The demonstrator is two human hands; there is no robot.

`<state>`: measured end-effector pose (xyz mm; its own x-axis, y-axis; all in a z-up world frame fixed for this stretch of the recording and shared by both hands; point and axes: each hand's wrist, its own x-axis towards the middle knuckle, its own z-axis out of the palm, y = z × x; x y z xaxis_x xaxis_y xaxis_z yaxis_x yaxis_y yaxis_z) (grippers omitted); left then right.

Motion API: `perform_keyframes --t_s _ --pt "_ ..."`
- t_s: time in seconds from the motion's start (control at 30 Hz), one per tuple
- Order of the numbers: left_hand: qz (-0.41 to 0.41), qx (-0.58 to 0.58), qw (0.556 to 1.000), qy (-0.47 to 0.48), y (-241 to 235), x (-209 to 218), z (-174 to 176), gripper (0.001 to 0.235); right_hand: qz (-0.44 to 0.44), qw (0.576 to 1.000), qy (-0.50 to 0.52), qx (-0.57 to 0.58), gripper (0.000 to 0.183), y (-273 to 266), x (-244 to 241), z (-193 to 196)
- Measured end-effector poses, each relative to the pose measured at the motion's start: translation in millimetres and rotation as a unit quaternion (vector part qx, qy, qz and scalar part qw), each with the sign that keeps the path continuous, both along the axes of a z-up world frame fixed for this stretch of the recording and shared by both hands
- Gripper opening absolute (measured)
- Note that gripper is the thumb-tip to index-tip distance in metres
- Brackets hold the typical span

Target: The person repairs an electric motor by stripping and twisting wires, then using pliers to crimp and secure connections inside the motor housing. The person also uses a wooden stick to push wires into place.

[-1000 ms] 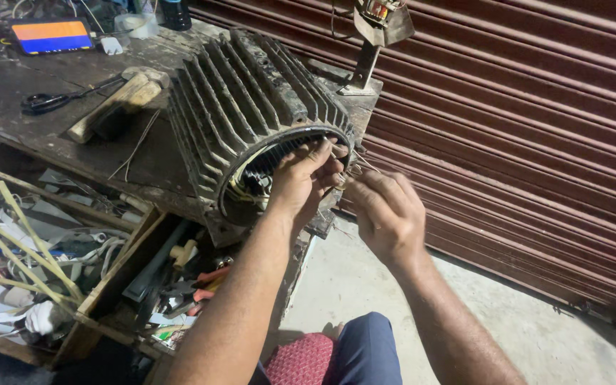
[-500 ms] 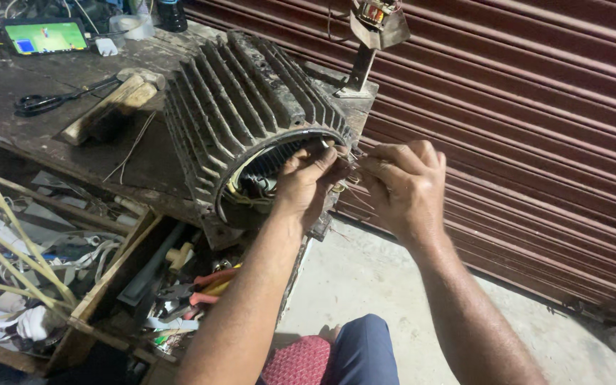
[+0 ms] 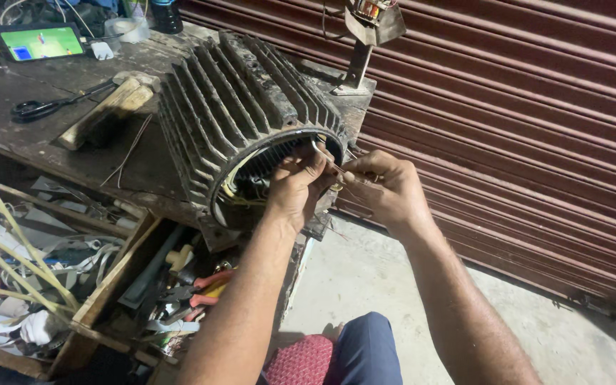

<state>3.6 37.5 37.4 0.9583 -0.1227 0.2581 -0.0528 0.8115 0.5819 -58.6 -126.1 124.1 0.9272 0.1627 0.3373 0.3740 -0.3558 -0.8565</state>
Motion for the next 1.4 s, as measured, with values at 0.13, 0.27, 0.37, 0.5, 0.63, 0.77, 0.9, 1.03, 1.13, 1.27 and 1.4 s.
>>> perform_keyframes --t_s 0.13,0.27,0.37,0.5,0.63,0.77,0.9,1.03,1.13,1.27,1.4 --pt "0.011 -0.045 0.998 -0.039 -8 7 -10 0.016 0.005 0.997 -0.053 -0.052 0.021 5 2 -1" --pt "0.021 -0.048 0.998 -0.038 -14 12 -22 0.015 -0.046 0.962 -0.214 -0.16 0.021 12 1 -3" --pt "0.017 -0.062 0.998 -0.028 -15 15 -25 0.013 -0.059 0.93 -0.294 -0.211 0.021 15 1 -2" --pt "0.028 -0.03 0.999 -0.015 -13 7 -16 0.006 -0.044 0.883 -0.413 -0.221 0.019 19 0 1" --pt "0.073 0.086 0.992 0.048 -3 -11 9 0.01 -0.061 0.872 -0.442 -0.204 0.016 25 -1 1" --pt "0.141 0.2 0.97 -0.001 11 -29 35 0.022 -0.066 0.84 -0.488 -0.227 0.015 30 -3 0" --pt "0.196 0.311 0.93 -0.012 15 -36 50 0.027 -0.075 0.803 -0.524 -0.275 0.017 33 -9 5" --pt "0.194 0.34 0.92 -0.017 13 -31 47 0.024 -0.093 0.783 -0.535 -0.305 0.015 35 -13 5" --pt "0.157 0.295 0.942 -0.022 12 -23 39 0.021 -0.099 0.788 -0.527 -0.302 0.014 33 -12 0" --pt "0.054 0.18 0.982 -0.028 11 -14 27 0.017 -0.106 0.927 -0.346 -0.101 0.005 34 -5 -13" --pt "0.035 0.119 0.99 -0.065 2 -8 14 0.017 -0.065 0.965 0.021 0.252 0.007 31 -1 -27"
